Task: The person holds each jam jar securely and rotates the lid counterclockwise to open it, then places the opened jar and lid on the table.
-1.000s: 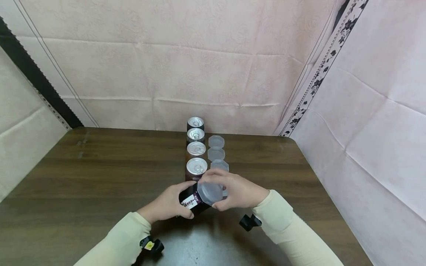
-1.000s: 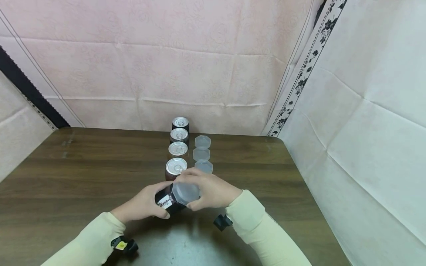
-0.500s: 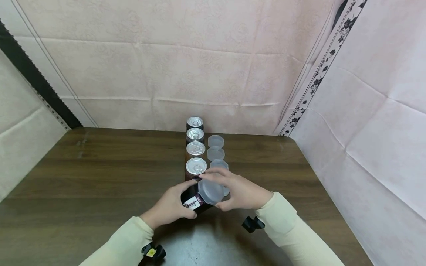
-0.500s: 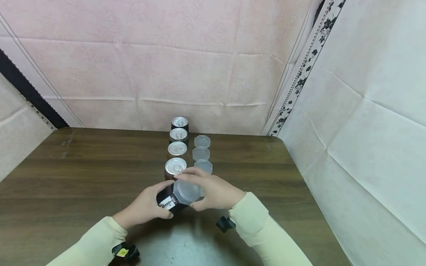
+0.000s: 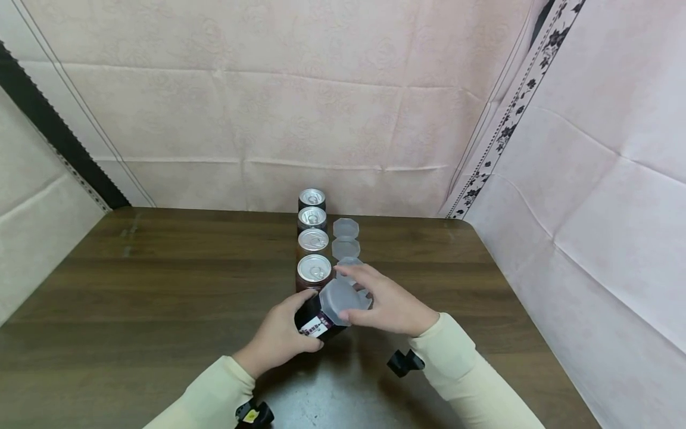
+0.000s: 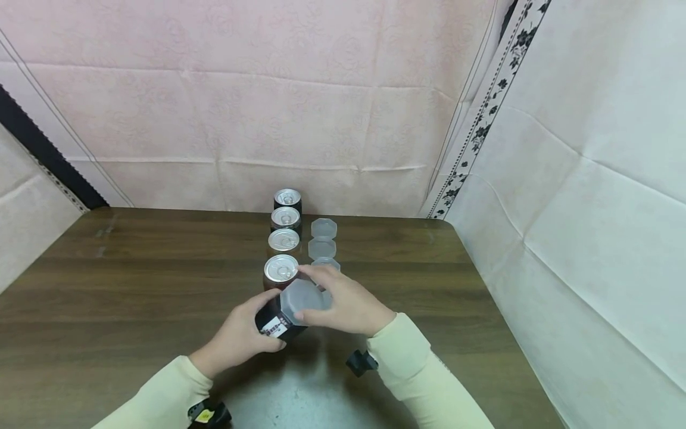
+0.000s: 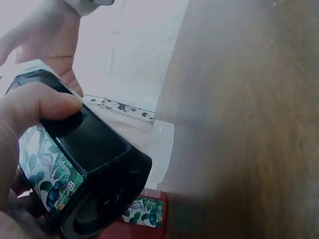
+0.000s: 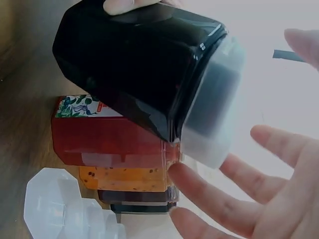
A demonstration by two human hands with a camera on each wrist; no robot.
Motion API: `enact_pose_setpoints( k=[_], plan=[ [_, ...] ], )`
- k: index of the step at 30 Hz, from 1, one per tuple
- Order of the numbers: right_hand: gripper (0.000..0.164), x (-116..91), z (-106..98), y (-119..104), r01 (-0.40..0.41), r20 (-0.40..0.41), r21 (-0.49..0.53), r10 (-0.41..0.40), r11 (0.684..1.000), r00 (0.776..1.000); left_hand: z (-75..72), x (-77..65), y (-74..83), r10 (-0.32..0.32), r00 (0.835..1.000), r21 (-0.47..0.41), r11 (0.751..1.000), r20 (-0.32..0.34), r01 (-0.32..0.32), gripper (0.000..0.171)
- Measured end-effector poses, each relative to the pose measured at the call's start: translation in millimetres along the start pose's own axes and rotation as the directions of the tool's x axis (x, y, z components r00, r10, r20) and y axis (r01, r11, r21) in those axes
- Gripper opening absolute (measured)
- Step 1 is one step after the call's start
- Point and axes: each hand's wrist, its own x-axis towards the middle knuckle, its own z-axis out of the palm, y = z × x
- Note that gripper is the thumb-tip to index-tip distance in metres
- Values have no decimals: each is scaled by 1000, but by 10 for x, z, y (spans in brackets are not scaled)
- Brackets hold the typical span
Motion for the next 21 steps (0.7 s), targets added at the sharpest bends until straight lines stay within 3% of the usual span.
enact_pose_setpoints(
  k=[8, 15, 21],
  plan=[
    [65, 23, 70, -73, -82, -109, -167, 64, 982, 992, 65, -11, 29, 26, 997, 60, 998, -77, -22, 83],
    [70, 66, 117, -133, -186, -100, -245, 166, 951, 981, 106, -36, 23, 93, 990, 133, 988, -108, -78, 83],
    [67, 96, 159, -149, -194, -85, -277, 178, 941, 980, 123, -50, 48, 143, 981, 184, 976, -128, -118, 82]
  ],
)
